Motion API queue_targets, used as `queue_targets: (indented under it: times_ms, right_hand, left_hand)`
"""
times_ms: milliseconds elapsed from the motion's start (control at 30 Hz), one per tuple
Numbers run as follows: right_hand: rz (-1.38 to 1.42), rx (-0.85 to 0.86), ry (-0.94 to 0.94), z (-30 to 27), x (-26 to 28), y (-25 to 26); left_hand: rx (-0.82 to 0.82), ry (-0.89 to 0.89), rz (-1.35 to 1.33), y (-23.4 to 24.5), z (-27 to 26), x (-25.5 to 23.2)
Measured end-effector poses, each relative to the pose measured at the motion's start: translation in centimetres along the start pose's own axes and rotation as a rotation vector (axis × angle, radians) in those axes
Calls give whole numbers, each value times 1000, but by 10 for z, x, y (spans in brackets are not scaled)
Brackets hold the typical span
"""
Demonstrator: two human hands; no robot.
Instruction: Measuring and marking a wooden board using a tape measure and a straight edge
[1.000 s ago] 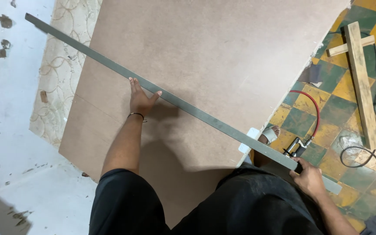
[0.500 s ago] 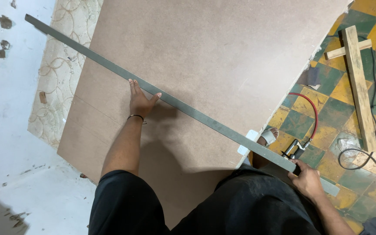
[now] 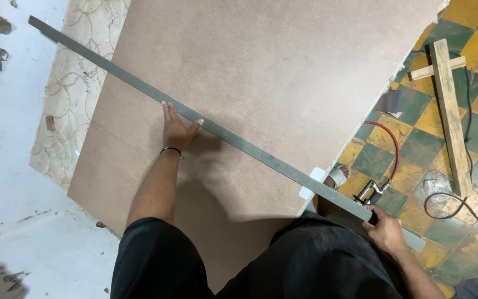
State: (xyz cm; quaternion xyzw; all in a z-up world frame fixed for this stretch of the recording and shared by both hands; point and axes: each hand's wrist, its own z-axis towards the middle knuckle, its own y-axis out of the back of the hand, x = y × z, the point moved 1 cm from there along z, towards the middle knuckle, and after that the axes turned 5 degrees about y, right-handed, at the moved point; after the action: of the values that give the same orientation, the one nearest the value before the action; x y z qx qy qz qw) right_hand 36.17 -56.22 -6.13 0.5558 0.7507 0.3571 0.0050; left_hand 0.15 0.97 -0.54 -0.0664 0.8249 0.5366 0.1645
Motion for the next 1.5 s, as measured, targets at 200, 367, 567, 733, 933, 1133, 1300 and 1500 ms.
queue_targets:
  times_ms: [200,367,567,733,933,1133,1300,1500]
  right_hand:
    - [21,18,-5,0,3,2]
    - [-4,-18,24,8,-16,-11]
    - [-22,-39,39,5,-15,-10]
    - [-47,-59,69,10,-25,-15]
    - [-2,-62,41,8,-20,-14]
    - [-8,-41,27,9,-16,-12]
    - [-71,-119,178,12,-32,-17]
    - [236,-369,325,-48,76,60]
  left_hand:
    - [-18,-33,1,-2,1,4]
    - [-11,-27,13,0,0,0]
    - [13,-7,26,0,-1,1]
    - [14,1,29,-2,-1,3]
    - [16,-5,43,-5,2,7]
    - [35,-18,28,-2,8,11]
    - [48,-27,224,6,7,-10]
    - [141,78,251,10,13,-14]
